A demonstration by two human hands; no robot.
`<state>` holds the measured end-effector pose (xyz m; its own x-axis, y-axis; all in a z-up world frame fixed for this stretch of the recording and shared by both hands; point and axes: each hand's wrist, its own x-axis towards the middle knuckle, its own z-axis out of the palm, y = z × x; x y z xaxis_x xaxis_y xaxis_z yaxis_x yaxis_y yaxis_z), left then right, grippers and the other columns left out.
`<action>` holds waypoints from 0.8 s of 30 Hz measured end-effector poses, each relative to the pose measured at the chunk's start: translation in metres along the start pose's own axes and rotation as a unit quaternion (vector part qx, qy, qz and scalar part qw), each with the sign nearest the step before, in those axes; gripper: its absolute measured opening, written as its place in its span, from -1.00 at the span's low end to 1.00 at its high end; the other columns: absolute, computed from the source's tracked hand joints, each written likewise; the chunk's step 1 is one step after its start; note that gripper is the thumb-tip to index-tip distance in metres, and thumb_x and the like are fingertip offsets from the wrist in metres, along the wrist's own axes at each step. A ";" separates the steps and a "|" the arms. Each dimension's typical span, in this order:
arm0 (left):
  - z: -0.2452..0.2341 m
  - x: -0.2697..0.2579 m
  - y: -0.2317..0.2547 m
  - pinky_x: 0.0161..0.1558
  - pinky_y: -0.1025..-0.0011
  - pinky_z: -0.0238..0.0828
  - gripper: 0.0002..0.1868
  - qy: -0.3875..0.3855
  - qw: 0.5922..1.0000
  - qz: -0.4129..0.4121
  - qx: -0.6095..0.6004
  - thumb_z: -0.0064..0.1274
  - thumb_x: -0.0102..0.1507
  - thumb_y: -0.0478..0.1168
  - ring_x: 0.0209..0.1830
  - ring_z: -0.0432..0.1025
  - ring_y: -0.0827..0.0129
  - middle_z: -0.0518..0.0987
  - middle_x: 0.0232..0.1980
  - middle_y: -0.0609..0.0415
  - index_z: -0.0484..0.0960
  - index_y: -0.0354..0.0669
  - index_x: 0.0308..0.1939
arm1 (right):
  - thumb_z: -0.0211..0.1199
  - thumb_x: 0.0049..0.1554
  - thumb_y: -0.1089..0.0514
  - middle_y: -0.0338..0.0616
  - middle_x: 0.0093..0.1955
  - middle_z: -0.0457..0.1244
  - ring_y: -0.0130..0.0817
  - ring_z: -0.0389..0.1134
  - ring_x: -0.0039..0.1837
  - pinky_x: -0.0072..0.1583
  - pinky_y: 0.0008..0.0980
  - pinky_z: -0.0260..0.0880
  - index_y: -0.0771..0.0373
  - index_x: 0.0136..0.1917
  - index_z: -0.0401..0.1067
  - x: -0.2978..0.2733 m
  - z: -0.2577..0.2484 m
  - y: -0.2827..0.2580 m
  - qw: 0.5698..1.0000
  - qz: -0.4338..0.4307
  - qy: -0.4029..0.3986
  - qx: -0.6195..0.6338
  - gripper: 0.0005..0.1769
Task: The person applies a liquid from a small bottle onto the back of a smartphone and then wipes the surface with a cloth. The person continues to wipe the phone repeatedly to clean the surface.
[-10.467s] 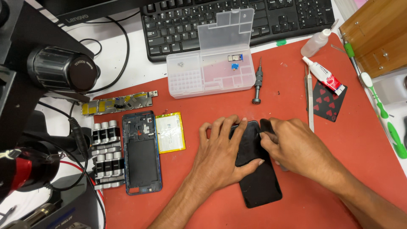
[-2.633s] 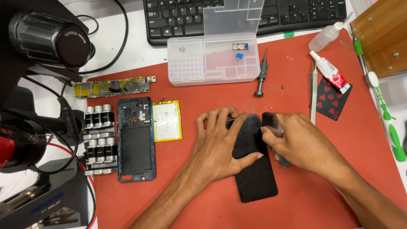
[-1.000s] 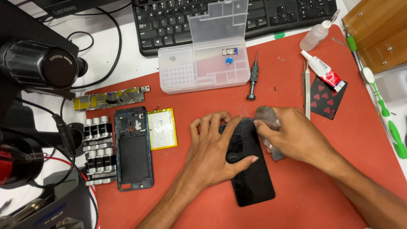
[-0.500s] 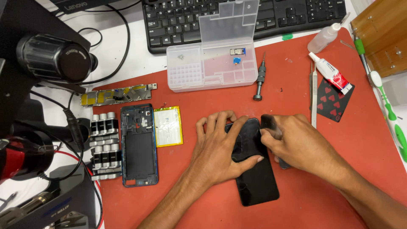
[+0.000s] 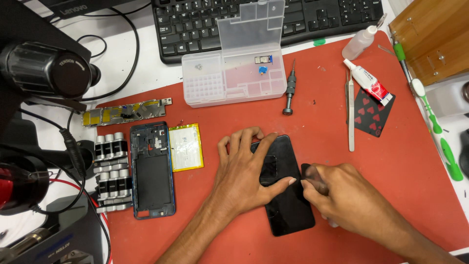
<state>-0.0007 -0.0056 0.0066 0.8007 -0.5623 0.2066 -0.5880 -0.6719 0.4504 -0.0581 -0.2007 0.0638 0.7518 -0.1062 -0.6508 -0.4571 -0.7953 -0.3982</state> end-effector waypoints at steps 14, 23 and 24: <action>0.000 -0.001 -0.004 0.22 -0.08 0.05 -0.17 -0.028 1.000 0.014 0.004 0.12 0.15 0.40 0.20 0.25 0.05 0.35 0.21 -0.03 0.41 -0.01 0.32 | 0.37 0.19 0.20 0.05 -0.28 0.40 -0.15 0.41 -0.31 -0.25 -0.23 0.45 0.36 -0.04 0.57 0.017 -0.036 0.006 0.950 0.043 0.073 0.300 -0.85; -0.006 0.003 -0.011 0.16 0.01 0.03 -0.16 -0.055 0.997 0.011 -0.055 0.09 0.12 0.44 0.14 0.24 0.06 0.36 0.13 0.01 0.42 0.00 0.26 | 0.44 0.10 0.33 0.22 -0.24 0.60 -0.12 0.59 -0.23 -0.33 -0.21 0.52 0.49 -0.16 0.59 0.018 -0.044 0.018 0.951 0.089 -0.167 0.243 -0.88; -0.006 0.004 -0.011 0.15 0.03 0.04 -0.15 -0.055 0.997 0.013 -0.060 0.10 0.10 0.44 0.14 0.24 0.06 0.37 0.13 0.02 0.43 -0.01 0.26 | 0.39 0.14 0.24 0.06 -0.17 0.69 -0.25 0.69 -0.15 -0.28 -0.35 0.54 0.39 -0.17 0.62 0.016 -0.046 0.014 0.962 0.080 -0.191 0.179 -0.86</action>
<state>0.0091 0.0023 0.0075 0.7640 -0.6327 0.1265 -0.5853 -0.5971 0.5485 -0.0310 -0.2414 0.0775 0.4595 0.0713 -0.8853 -0.7384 -0.5234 -0.4253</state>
